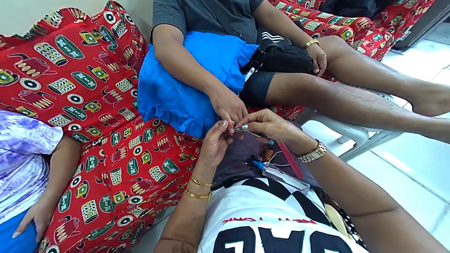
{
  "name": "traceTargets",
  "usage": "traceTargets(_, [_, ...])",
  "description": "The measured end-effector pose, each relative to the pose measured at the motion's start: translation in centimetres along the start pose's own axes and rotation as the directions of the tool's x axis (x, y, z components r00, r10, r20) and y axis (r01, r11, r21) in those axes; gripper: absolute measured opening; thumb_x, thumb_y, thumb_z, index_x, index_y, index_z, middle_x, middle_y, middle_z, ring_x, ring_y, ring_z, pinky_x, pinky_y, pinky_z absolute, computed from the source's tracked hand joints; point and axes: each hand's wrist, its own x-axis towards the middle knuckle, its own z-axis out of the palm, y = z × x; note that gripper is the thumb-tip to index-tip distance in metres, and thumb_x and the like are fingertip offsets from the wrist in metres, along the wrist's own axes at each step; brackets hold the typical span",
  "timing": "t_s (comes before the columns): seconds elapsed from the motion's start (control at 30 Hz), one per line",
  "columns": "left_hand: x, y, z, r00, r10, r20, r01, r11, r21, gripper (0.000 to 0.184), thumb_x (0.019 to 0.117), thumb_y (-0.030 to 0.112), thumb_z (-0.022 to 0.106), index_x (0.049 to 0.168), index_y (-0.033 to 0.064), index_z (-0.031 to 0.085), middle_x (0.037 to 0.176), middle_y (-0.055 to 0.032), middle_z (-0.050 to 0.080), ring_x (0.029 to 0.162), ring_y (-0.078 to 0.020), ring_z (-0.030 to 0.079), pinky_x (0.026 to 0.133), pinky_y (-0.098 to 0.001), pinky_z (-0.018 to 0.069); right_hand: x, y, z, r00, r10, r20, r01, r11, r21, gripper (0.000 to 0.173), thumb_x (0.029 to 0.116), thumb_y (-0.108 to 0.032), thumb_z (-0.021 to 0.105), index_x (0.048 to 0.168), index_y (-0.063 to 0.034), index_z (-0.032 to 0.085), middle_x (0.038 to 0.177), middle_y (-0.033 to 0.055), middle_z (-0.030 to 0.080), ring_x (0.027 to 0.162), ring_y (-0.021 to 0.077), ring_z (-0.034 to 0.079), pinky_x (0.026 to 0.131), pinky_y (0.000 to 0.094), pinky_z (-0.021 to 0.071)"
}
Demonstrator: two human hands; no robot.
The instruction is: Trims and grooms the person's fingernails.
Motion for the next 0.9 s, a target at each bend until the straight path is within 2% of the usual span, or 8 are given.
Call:
traceTargets(0.23, [0.1,0.1,0.1,1.0,-0.008,-0.01,0.008,0.999,0.037,0.027,0.1055,0.017,0.047,0.09,0.0137,0.069,0.084,0.0003,0.066,0.074,-0.0072,0.063,0.066,-0.0215,0.0541,-0.1,-0.6,0.0,0.999,-0.035,0.008,0.036,0.987,-0.155,0.022,0.1058,-0.005,0.051,0.108,0.0016,0.072,0.074,0.0009,0.068,0.044,0.0035,0.054,0.042,0.0185,0.0482])
traceTargets(0.43, [0.1,0.1,0.2,1.0,-0.005,-0.008,0.005,1.0,0.029,0.027,0.1055,0.017,0.047,0.091,0.0131,0.07,0.085,-0.0002,0.067,0.074,-0.0074,0.064,0.066,-0.0214,0.0542,0.0,-1.3,0.2,1.0,0.004,-0.014,-0.007,0.982,-0.188,0.022,0.1061,-0.005,0.052,0.108,0.002,0.072,0.072,0.0011,0.068,0.043,0.0029,0.052,0.042,0.0172,0.0448])
traceTargets(0.57, [0.1,0.1,0.2,1.0,-0.007,-0.025,0.007,1.0,0.029,0.028,0.1058,0.017,0.046,0.09,0.013,0.069,0.084,-0.0003,0.067,0.075,-0.0077,0.065,0.068,-0.0222,0.0552,0.3,-1.2,0.3,1.0,0.012,-0.027,-0.017,0.983,-0.181,0.019,0.1049,-0.006,0.054,0.105,0.0005,0.072,0.07,-0.0001,0.068,0.043,0.0026,0.05,0.041,0.0173,0.0428])
traceTargets(0.7, [0.1,0.2,0.1,0.999,-0.015,-0.028,0.016,1.0,0.026,0.028,0.1056,0.017,0.047,0.09,0.0123,0.069,0.085,-0.0011,0.067,0.076,-0.0087,0.065,0.068,-0.0228,0.0553,0.0,-1.4,-0.1,1.0,-0.007,-0.003,0.006,0.978,-0.211,0.021,0.1049,-0.006,0.053,0.107,-0.0008,0.073,0.069,-0.0014,0.063,0.043,0.0004,0.043,0.04,0.0164,0.0359])
traceTargets(0.77, [0.1,0.2,0.0,1.0,-0.016,-0.02,0.016,1.0,0.025,0.028,0.1057,0.017,0.046,0.091,0.0124,0.069,0.085,-0.0011,0.067,0.075,-0.0087,0.065,0.068,-0.0228,0.0553,-0.1,-1.4,-0.2,0.999,-0.035,0.014,0.037,0.977,-0.212,0.021,0.1046,-0.005,0.052,0.108,-0.0002,0.073,0.07,-0.0021,0.065,0.043,-0.0006,0.044,0.04,0.0157,0.0371])
traceTargets(0.9, [0.1,0.1,0.2,1.0,-0.015,-0.016,0.016,0.999,0.028,0.028,0.1058,0.017,0.047,0.091,0.0124,0.069,0.085,-0.0012,0.067,0.075,-0.0088,0.065,0.067,-0.0225,0.0552,-0.1,-1.5,-0.1,1.0,-0.028,0.014,0.031,0.972,-0.231,0.022,0.1052,-0.004,0.052,0.107,0.0006,0.073,0.073,-0.0003,0.069,0.043,0.0025,0.052,0.042,0.0176,0.046])
